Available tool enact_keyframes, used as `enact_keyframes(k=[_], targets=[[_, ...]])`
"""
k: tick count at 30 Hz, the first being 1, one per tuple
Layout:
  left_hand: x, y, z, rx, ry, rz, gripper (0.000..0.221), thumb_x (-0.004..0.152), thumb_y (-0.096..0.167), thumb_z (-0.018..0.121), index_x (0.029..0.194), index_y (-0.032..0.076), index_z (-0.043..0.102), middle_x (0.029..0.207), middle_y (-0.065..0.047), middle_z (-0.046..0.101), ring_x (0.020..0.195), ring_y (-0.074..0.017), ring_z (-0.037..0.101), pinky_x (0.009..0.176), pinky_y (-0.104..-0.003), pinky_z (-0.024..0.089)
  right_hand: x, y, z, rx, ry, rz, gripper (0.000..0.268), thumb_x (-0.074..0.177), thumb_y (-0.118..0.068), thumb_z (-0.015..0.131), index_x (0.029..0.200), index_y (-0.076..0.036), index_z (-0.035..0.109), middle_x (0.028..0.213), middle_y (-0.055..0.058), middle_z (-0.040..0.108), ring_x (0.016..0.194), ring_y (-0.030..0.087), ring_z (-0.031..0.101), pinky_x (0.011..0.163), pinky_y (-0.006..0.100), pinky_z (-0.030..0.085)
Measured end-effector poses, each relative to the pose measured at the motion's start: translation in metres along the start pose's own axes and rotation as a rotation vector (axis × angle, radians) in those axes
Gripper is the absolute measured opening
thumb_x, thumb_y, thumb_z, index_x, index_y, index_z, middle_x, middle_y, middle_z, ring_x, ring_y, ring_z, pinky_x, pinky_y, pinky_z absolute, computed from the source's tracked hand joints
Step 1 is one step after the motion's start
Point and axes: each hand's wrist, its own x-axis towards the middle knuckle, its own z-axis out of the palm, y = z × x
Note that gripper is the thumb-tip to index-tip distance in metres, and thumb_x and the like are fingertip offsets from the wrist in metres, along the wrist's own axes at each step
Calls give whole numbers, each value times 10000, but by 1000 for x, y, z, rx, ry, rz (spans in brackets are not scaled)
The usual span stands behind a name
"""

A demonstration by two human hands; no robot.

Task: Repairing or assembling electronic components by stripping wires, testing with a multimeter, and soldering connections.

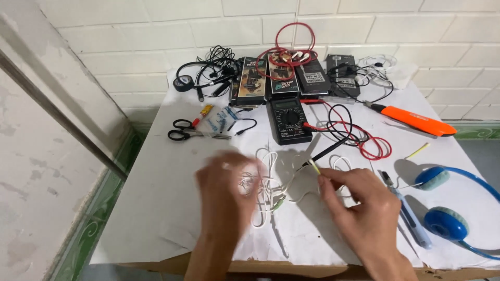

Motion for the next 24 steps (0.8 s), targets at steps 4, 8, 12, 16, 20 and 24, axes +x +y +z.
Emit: enact_keyframes(k=[4,8,12,16,20,24], targets=[[-26,15,14,73,-432,-10,281,715,411,922,881,227,788,1059,11,753,1248,-318,544,943,-529,352,0,2,-4,-68,14,25,69,893,-136,759,936,-128,812,824,-9,773,705,133,630,500,288,466],[-25,18,25,301,-591,-129,186,856,433,802,970,290,767,1095,41,653,1118,-253,503,920,-492,365,1,2,-7,-14,-59,-94,110,894,-136,747,987,-110,802,846,-9,774,762,143,656,650,281,495],[-34,8,27,347,-472,-112,157,774,344,882,880,250,814,1096,1,646,1202,-282,493,948,-506,365,0,4,-7,23,-93,-161,96,874,-125,761,958,-92,793,831,12,769,774,145,684,708,277,537],[-22,19,13,98,-381,-80,138,764,288,889,871,222,831,1102,3,629,1157,-246,496,974,-501,319,-1,5,-7,99,-224,-201,88,828,-87,735,882,-103,802,834,32,802,682,133,692,595,272,586],[-17,29,8,-96,-194,-111,134,884,299,757,899,196,841,1044,40,653,1124,-193,563,999,-461,314,-3,8,-4,46,-194,-177,65,870,-140,731,878,-102,783,831,13,769,705,142,693,645,278,553],[-17,28,12,-102,-163,-177,210,938,310,683,888,183,843,1024,25,684,1106,-200,579,995,-438,334,-3,13,-2,23,-73,-163,148,839,-94,756,977,-96,807,783,28,783,657,133,714,622,271,588]])
